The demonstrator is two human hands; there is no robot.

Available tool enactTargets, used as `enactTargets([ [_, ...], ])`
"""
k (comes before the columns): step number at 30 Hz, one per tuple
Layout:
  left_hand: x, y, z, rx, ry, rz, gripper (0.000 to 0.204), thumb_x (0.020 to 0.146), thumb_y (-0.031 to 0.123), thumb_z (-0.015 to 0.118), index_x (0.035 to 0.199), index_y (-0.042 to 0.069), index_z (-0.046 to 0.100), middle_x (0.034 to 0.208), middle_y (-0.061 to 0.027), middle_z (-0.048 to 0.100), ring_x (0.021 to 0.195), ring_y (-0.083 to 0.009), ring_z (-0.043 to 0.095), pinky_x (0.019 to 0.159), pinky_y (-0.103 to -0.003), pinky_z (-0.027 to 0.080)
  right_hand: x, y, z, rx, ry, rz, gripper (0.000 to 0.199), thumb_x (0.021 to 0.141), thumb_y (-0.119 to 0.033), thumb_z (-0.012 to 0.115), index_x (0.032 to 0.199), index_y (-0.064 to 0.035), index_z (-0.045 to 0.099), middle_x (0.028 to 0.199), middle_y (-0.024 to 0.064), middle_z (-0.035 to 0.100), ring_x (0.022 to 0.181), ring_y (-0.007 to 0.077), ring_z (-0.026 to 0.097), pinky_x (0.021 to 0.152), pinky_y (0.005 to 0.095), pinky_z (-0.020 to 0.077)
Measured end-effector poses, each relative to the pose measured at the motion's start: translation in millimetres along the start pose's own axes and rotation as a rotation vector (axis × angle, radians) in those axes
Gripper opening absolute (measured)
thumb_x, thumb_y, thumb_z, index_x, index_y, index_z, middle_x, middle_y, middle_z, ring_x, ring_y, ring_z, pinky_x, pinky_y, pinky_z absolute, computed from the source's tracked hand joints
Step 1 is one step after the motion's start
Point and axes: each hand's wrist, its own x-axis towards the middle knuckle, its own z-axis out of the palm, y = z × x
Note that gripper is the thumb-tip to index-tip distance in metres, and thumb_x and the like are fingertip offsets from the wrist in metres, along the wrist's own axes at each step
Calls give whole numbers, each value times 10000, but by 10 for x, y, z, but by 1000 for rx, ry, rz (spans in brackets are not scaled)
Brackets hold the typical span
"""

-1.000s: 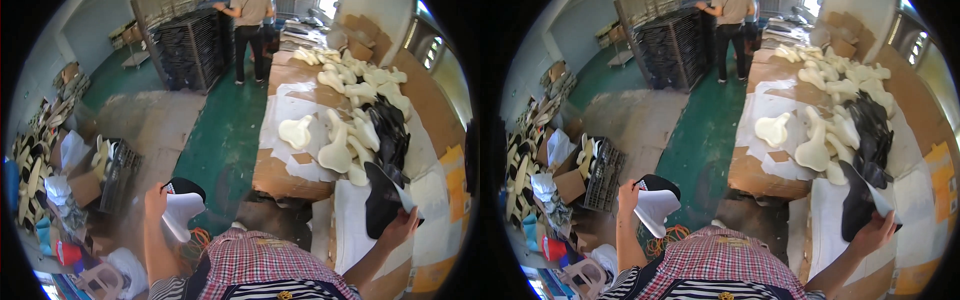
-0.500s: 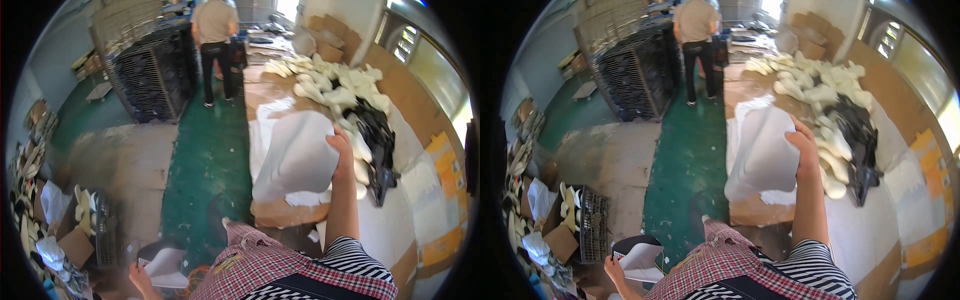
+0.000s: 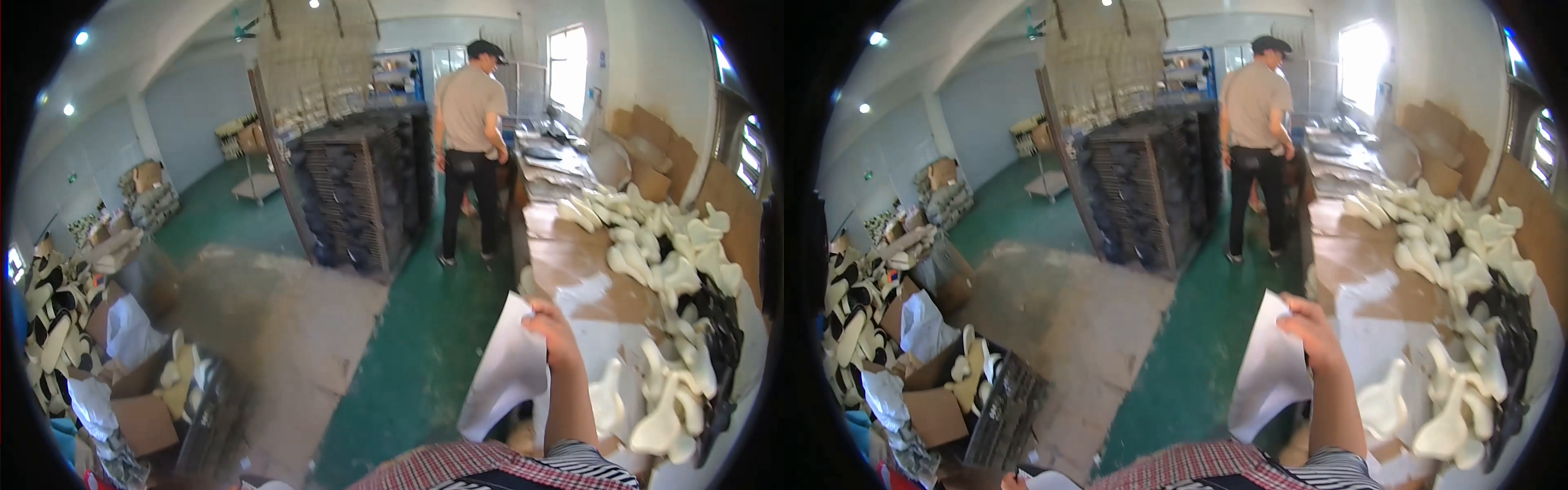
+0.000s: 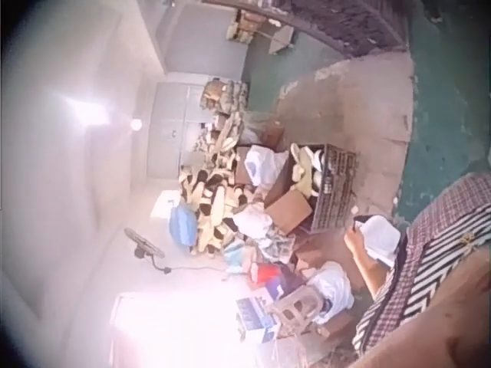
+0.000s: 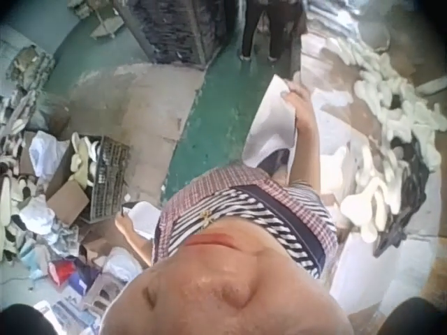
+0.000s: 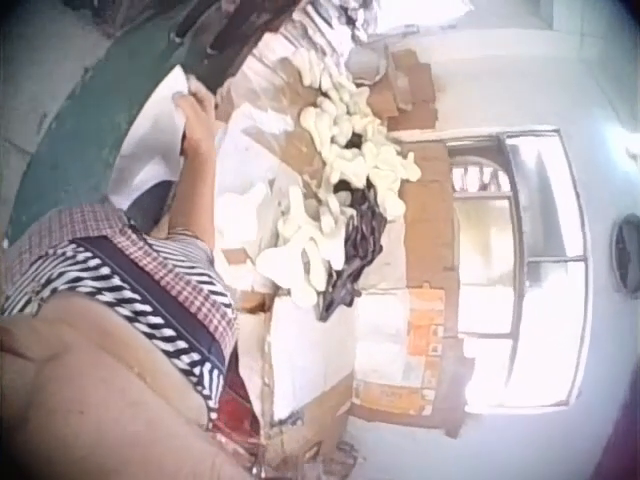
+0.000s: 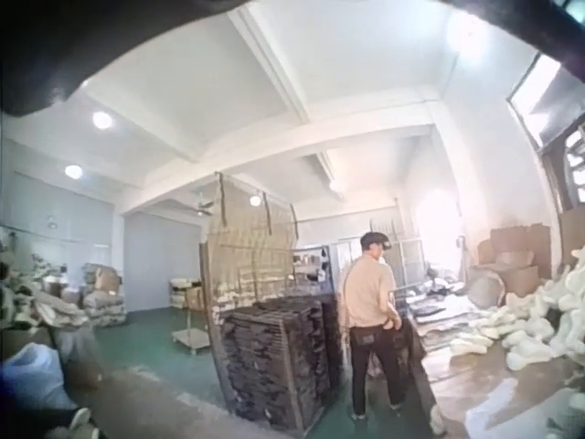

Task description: Assembling bicycle saddle covers onto foam bases using adhesive spray in a factory setting.

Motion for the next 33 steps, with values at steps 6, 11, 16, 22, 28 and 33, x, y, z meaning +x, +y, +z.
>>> enactTargets([
  [6,1127,445,499,46,8,-178,231,780,170,608,922,-8,644,899,-239,625,824,-374,607,748,-423,469,1089,259,938,-151,-407,151,31,750,-57,575,746,-26,571,693,-54,502,652,39,451,578,220,359],
  [11,2657,573,1382,-260,212,-40,88,698,21,564,754,-47,565,689,-205,564,642,-324,562,597,-410,432,2071,781,1435,-238,-360,113,39,762,-59,583,751,-22,588,704,-50,528,658,34,460,579,212,364],
  [16,4004,925,1627,-415,184,-86,167,712,59,494,801,-34,600,700,-212,593,716,-382,587,650,-419,449,2846,1001,2543,-253,-345,131,34,769,-46,568,742,-28,574,693,-58,517,646,25,443,574,204,351],
  [22,5819,1429,1858,-520,81,-66,201,735,104,548,882,-19,609,808,-217,609,794,-365,592,710,-398,449,3901,1075,3787,-454,-398,-37,51,801,-80,579,818,-34,593,727,-50,540,658,29,470,583,202,372],
  [28,7416,1122,2303,-455,255,-44,185,746,80,547,877,-39,604,754,-167,594,699,-266,558,663,-354,442,4913,1705,5139,-486,-508,-23,141,796,-83,617,722,-37,505,673,-80,403,617,24,354,515,221,306],
  [33,8359,1037,1990,-378,305,-280,177,721,92,530,799,-56,585,707,-219,592,651,-375,546,623,-430,431,6241,2220,6505,-439,-704,-50,232,791,-98,622,687,-12,433,623,-37,363,583,41,324,477,240,280],
])
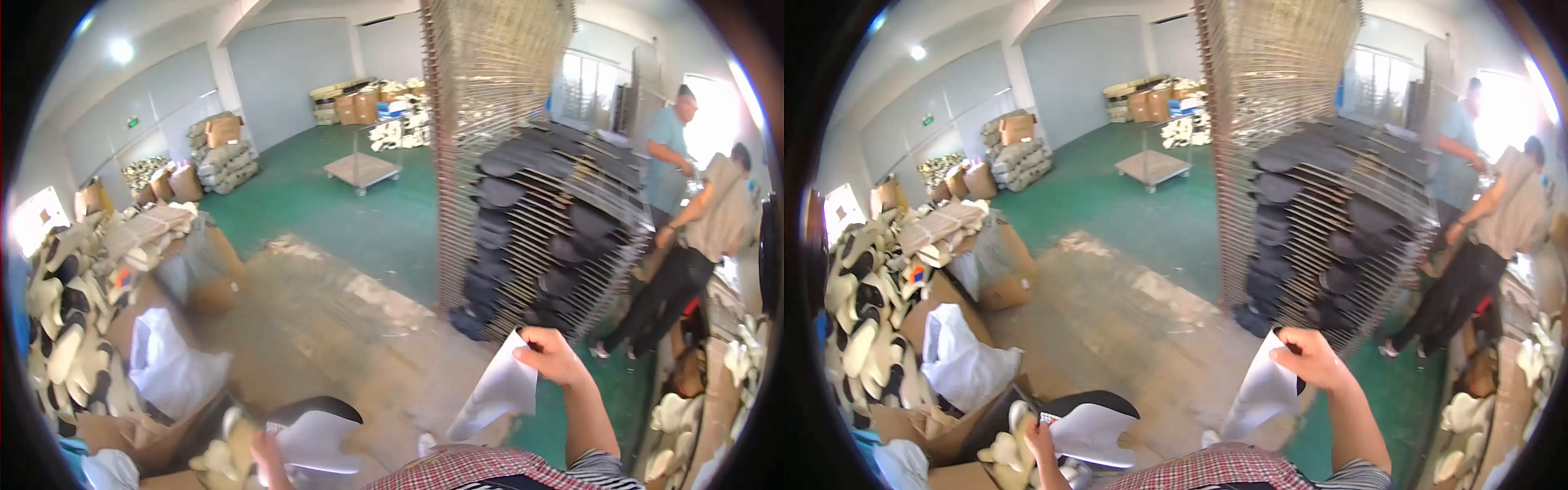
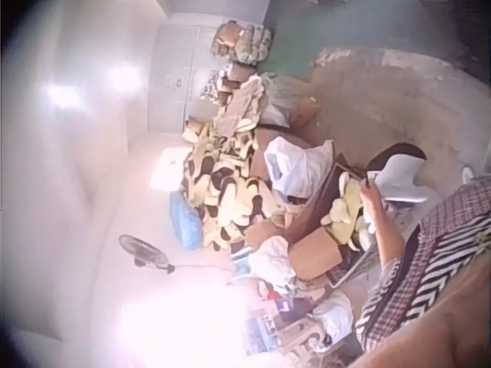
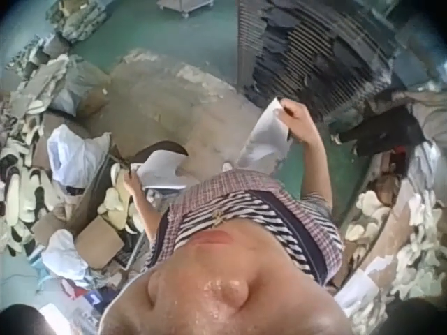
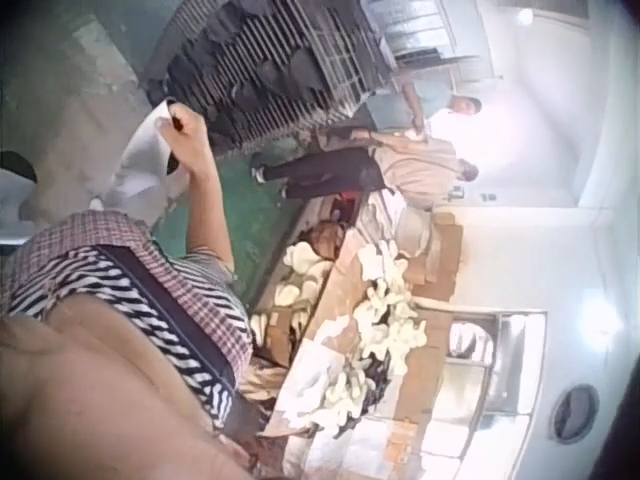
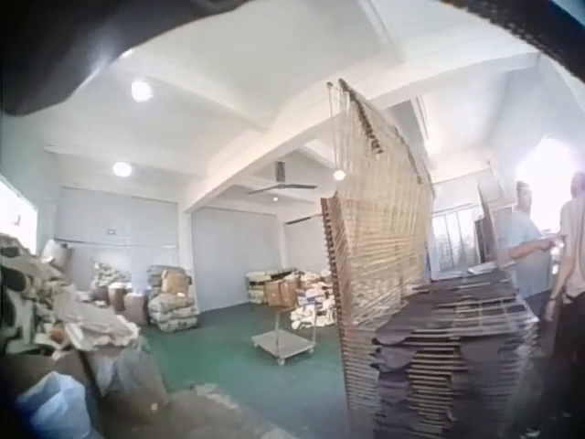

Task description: Assembling bicycle saddle covers onto foam bases using adhesive spray in a factory setting.

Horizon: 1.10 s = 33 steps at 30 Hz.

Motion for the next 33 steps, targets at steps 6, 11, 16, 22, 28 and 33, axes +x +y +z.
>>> enactTargets([
  [6,1213,-259,91,-49,250,-3,101,759,32,540,808,-48,577,628,-73,550,574,-144,499,545,-299,420,2258,-111,989,76,-249,-83,175,834,-97,603,733,-18,484,646,-66,362,617,29,333,508,231,288],
  [11,2052,238,490,115,93,-154,319,812,272,621,947,-16,643,915,-217,641,826,-351,615,740,-404,471,3710,-56,1244,82,-197,-166,197,831,-107,611,732,-8,472,640,-45,375,612,44,340,512,238,306],
  [16,3364,485,1428,226,-143,-79,365,797,290,647,958,-37,643,947,-225,633,876,-347,611,764,-389,464,4817,138,1267,-3,-40,-106,218,842,-111,611,718,-30,452,670,-59,359,625,34,323,511,230,288],
  [22,5212,997,2779,148,-324,45,282,813,152,610,1019,-40,623,994,-211,634,920,-322,610,806,-369,463,5918,115,1098,-9,128,36,213,832,-150,615,751,-13,472,660,-46,387,629,39,345,527,239,318],
  [28,6481,1964,4435,-6,-364,271,253,822,109,587,1018,-49,618,963,-217,638,878,-326,614,788,-367,465,6986,971,868,184,255,162,177,820,-148,612,761,-8,522,650,-47,445,619,30,392,527,232,347],
  [33,7192,3114,5560,166,-393,448,209,816,134,592,925,-39,633,848,-230,632,770,-369,609,709,-420,468,8212,1820,279,261,386,230,123,815,-119,619,782,-7,582,675,-40,518,630,30,449,541,220,371],
])
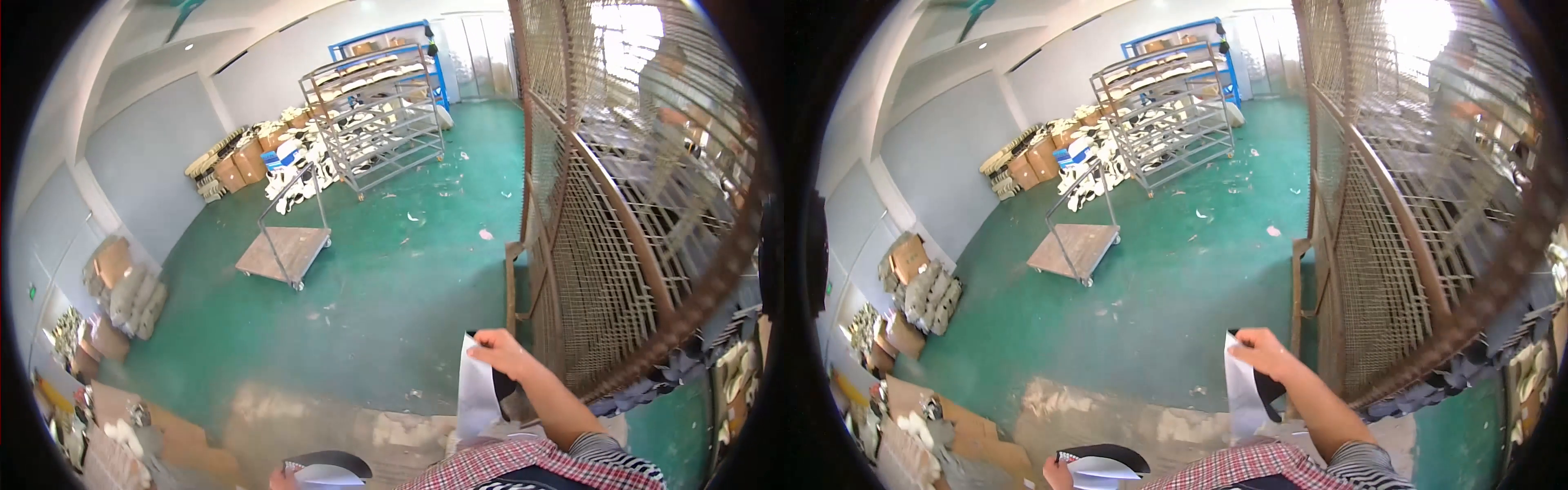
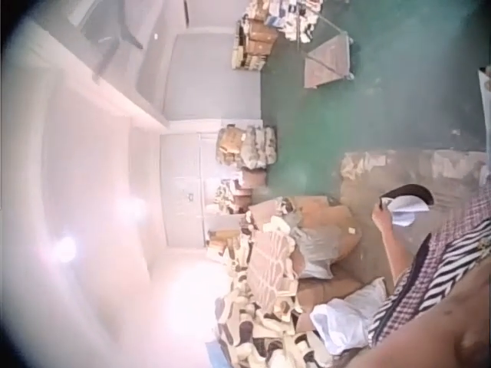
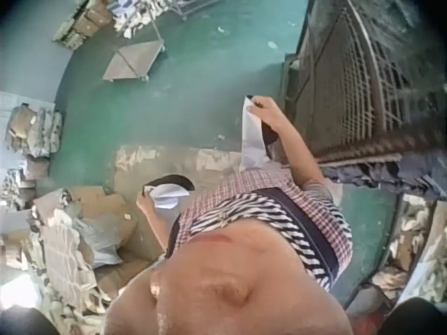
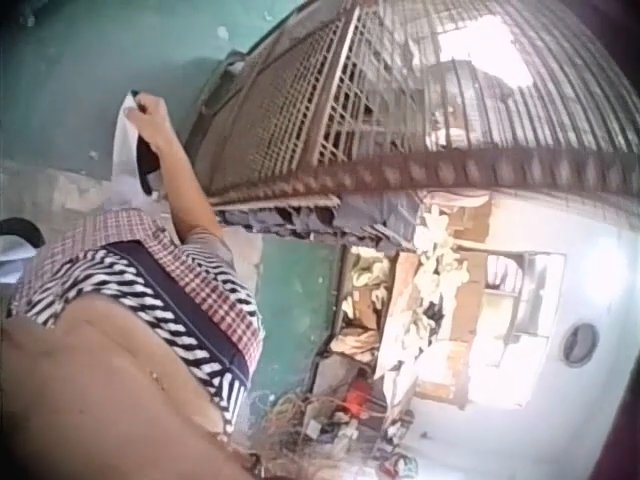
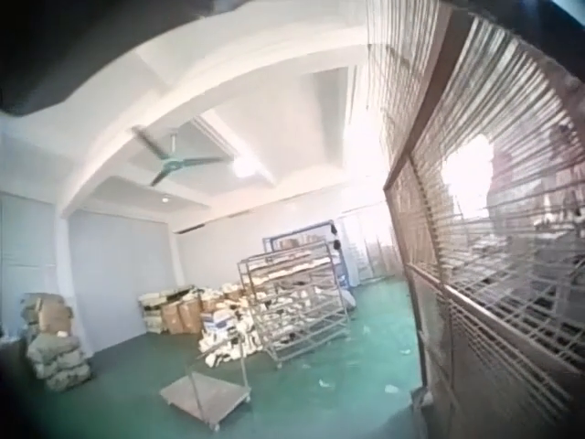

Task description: Assembling bicycle saddle covers onto foam bases using adhesive spray in a factory setting.

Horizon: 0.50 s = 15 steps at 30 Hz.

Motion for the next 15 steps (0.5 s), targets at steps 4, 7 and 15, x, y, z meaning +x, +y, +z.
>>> enactTargets([
  [4,1324,296,435,73,20,61,161,792,105,582,872,-31,612,769,-187,616,683,-313,578,635,-392,449,1189,-183,-174,21,155,-51,141,798,-138,614,745,-14,573,642,-47,481,599,39,412,513,228,332],
  [7,2008,1046,846,-29,21,72,150,758,80,544,830,-43,591,721,-197,590,669,-324,559,627,-395,436,1831,-350,-544,32,234,-101,137,801,-133,605,745,-14,567,658,-48,464,614,38,401,523,228,320],
  [15,4102,2455,3041,-139,-250,296,178,773,92,546,891,-30,600,791,-203,612,777,-357,589,698,-404,455,3068,-356,-1725,-13,661,-76,87,808,-86,575,762,-13,575,682,-30,538,629,51,481,565,227,399],
])
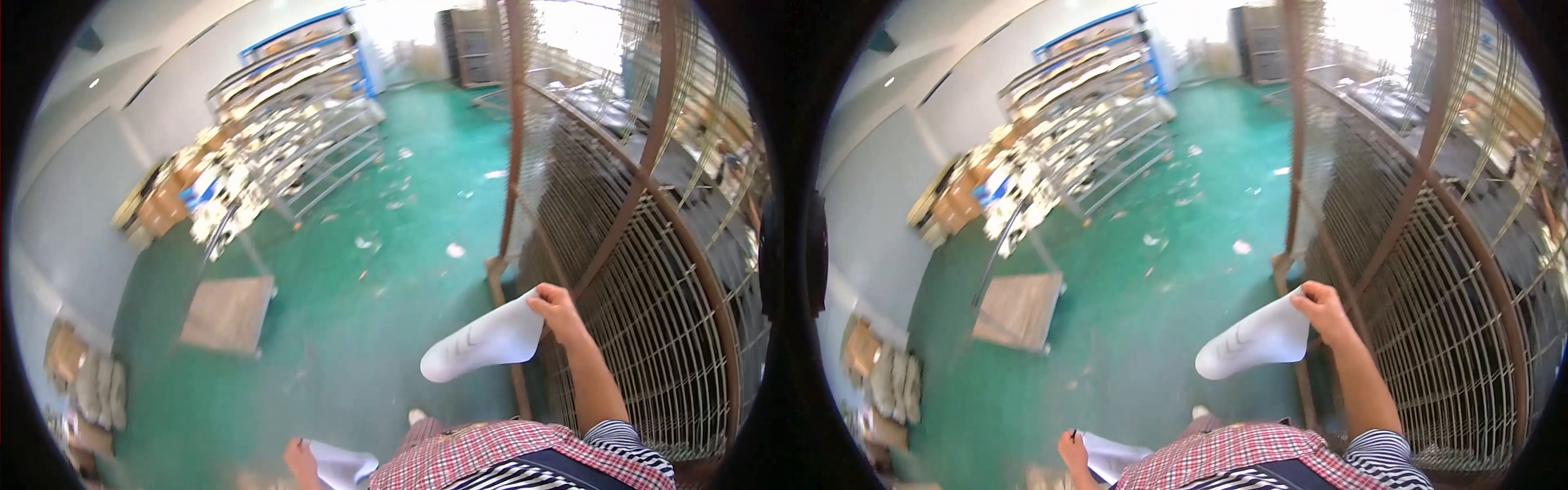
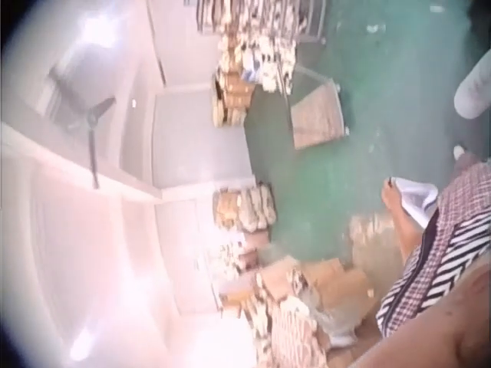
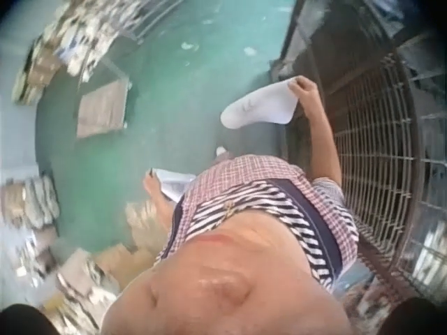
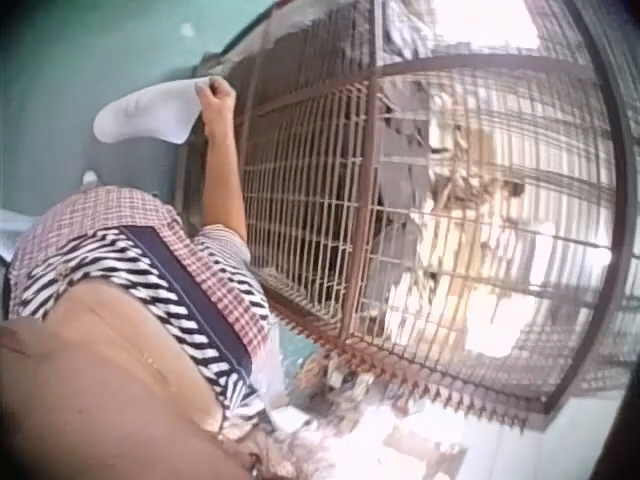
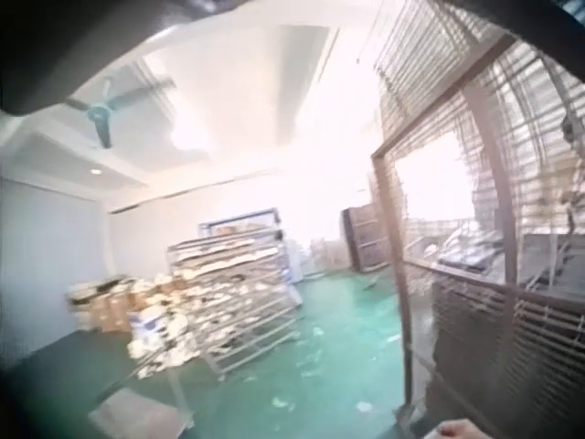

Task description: Assembling bicycle saddle covers onto foam bases using adhesive spray in a factory setting.

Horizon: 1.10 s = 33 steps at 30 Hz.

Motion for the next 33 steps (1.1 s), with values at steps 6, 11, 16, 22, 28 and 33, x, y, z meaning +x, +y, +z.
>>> enactTargets([
  [6,2007,934,987,-1,-5,219,120,747,57,572,810,-44,578,689,-179,593,636,-296,580,605,-369,451,1187,-146,-100,-254,155,-3,120,812,-97,593,741,-9,553,650,-37,487,600,36,427,513,217,356],
  [11,3648,1806,1863,-79,-88,202,182,773,107,559,888,-29,595,798,-173,625,775,-319,608,697,-401,455,2356,220,46,-111,236,58,118,803,-87,595,743,5,550,650,-27,491,604,46,436,520,228,367],
  [16,4730,3321,2407,2,-105,299,169,786,122,558,892,-1,604,813,-190,624,760,-343,602,693,-396,453,3977,758,-55,-60,213,143,97,790,-74,580,747,3,540,657,-16,500,626,61,457,550,243,383],
  [22,5965,4476,3162,-78,-143,249,162,756,127,569,857,10,616,786,-188,621,752,-344,601,676,-412,453,6136,771,-83,-22,219,60,181,817,-100,594,730,-2,470,622,-40,387,592,52,365,498,244,321],
  [28,7121,5178,4679,0,-249,306,181,752,133,587,878,11,627,818,-188,636,781,-341,615,689,-412,470,8097,973,-117,-47,351,13,149,813,-112,602,781,7,518,641,-24,453,610,60,412,518,250,367],
  [33,8106,6590,5699,-35,-366,203,192,761,126,581,911,15,627,806,-191,636,771,-337,620,692,-394,476,9631,832,-891,-225,433,-20,135,815,-97,597,767,-3,513,650,-26,447,614,65,399,522,237,356],
])
